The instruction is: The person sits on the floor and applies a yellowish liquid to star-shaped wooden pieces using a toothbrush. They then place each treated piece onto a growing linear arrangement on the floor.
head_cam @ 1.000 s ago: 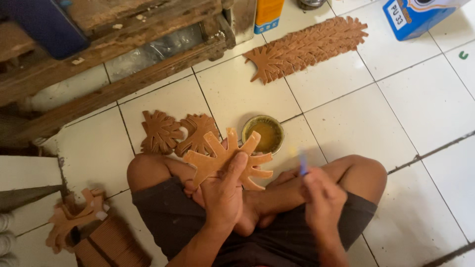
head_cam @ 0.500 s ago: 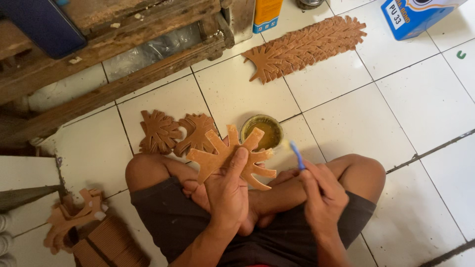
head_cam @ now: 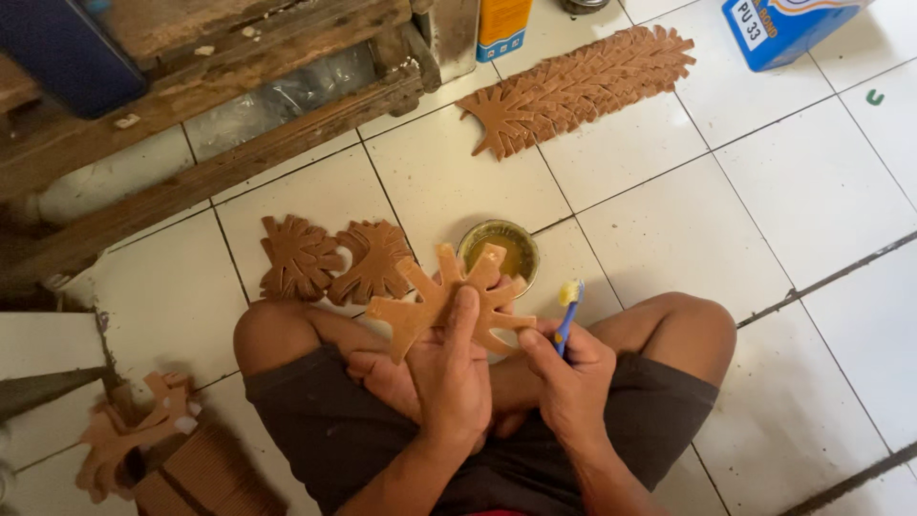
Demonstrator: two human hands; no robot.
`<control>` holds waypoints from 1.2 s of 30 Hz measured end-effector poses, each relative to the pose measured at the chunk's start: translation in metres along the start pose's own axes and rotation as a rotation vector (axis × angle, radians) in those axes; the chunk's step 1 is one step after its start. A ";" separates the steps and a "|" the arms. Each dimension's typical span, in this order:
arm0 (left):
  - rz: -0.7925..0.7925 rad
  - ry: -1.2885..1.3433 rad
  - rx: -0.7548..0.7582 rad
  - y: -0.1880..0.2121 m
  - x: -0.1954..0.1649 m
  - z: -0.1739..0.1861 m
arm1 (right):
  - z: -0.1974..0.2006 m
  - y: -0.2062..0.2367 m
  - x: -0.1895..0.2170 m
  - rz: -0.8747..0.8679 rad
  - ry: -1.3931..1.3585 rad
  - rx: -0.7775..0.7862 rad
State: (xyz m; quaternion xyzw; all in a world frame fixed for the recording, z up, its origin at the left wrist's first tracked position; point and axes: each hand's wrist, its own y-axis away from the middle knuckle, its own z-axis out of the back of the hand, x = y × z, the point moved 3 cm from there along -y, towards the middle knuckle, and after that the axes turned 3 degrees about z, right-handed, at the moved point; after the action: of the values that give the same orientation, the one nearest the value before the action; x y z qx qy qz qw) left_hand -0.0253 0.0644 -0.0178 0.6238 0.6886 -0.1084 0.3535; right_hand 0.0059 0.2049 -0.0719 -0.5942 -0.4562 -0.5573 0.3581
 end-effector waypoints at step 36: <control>-0.105 -0.266 -0.027 -0.025 0.001 0.007 | 0.008 -0.022 0.045 0.409 0.348 0.144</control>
State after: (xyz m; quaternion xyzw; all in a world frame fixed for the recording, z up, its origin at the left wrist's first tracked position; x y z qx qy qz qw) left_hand -0.0460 0.0561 -0.0303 0.5621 0.6687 -0.1992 0.4441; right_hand -0.0139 0.2258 -0.0302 -0.5422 -0.2967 -0.5335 0.5774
